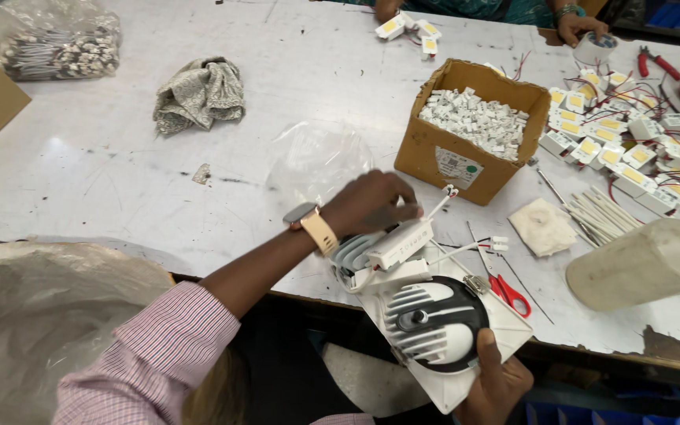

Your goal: The person assembles LED light fixtures by connecting wires, inserting wire nuts, and wiping the fixture surfaces with a cloth. The person then places the assembled units into a plastic bag and continues with additional units.

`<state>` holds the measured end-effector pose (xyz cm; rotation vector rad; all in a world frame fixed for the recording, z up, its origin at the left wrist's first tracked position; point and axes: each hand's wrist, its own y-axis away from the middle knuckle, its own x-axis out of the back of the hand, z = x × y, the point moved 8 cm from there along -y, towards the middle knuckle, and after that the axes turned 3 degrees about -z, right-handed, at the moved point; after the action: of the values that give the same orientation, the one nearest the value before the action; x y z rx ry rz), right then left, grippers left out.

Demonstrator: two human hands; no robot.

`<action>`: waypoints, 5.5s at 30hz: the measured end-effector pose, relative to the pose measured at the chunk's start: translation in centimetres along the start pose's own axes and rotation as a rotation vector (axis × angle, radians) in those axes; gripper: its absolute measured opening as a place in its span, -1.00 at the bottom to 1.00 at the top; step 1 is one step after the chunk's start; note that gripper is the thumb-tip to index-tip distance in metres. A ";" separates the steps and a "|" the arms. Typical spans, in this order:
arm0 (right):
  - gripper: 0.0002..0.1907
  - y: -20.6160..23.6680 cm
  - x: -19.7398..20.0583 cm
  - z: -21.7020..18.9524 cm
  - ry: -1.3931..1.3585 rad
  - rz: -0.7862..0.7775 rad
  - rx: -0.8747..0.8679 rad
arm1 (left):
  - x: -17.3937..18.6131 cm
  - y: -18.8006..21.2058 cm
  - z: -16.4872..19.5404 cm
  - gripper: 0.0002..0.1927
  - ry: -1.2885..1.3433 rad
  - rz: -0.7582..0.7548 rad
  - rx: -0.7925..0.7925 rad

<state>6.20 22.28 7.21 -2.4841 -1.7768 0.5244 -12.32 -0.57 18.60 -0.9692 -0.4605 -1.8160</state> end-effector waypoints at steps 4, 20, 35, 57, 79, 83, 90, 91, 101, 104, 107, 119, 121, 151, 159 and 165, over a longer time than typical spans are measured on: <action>-0.63 -0.5 -0.4 -0.9 -0.009 0.026 0.010 | -1.0 1.3 -0.7 -0.66 -0.031 0.009 0.026; -0.68 -0.3 -0.6 -1.7 0.267 0.201 0.108 | -3.5 -1.0 4.0 -0.68 -0.092 -0.083 -0.354; -0.57 3.2 -3.4 7.4 -0.001 0.106 -0.182 | -5.9 2.4 2.4 -0.70 0.325 0.323 -0.157; -0.49 2.8 -8.8 11.8 -0.693 -0.243 -0.640 | -5.0 15.5 -3.1 -0.72 0.284 0.870 0.059; -0.84 1.7 -10.5 9.2 -0.294 -0.212 -0.449 | -3.7 5.1 4.4 -0.74 -0.708 0.292 0.038; -0.84 1.5 -9.5 8.5 0.003 -0.227 -0.428 | -3.9 4.3 4.2 -0.77 -0.365 0.195 -0.095; -0.70 -2.2 -10.1 7.6 -0.219 -0.339 -0.182 | -8.5 7.3 8.5 -0.63 -0.630 0.319 -0.534; -0.70 -2.5 -10.2 7.8 -0.237 -0.328 -0.194 | -8.9 7.7 8.0 -0.62 -0.609 0.302 -0.521; -0.70 -2.9 -10.8 9.6 -0.501 -0.176 -0.520 | -3.0 17.0 -3.3 -0.64 -0.150 0.875 0.284; -0.74 -2.9 -10.7 11.6 -0.598 -0.088 -0.581 | -5.7 18.1 -5.7 -0.85 0.125 0.755 0.493; -0.72 -3.3 -11.5 12.9 -0.661 -0.109 -0.575 | -8.1 20.5 -3.6 -0.83 0.124 0.760 0.322; -0.52 0.3 -18.4 8.3 -0.500 -0.659 -0.775 | -11.4 19.4 -10.5 -0.48 1.157 0.853 0.423; -0.49 -0.6 -17.7 8.7 -0.236 -0.657 -0.696 | -11.6 18.9 -10.5 -0.46 1.179 0.751 0.424; -0.61 -13.8 -5.4 5.6 0.840 -0.513 0.202 | -10.1 11.4 -3.9 0.06 -0.163 0.667 0.216; -0.59 -8.4 -7.4 1.7 1.036 -0.493 0.284 | -8.5 10.7 -5.5 -0.02 -0.140 0.584 0.307; -0.18 -8.4 -11.0 -0.9 0.784 -0.395 0.464 | -8.1 11.8 -5.5 -0.20 -0.308 0.567 0.258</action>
<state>-4.32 15.10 12.63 -1.6229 -1.5124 -0.0720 -2.51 -4.75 7.52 -1.0696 -0.5287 -1.0776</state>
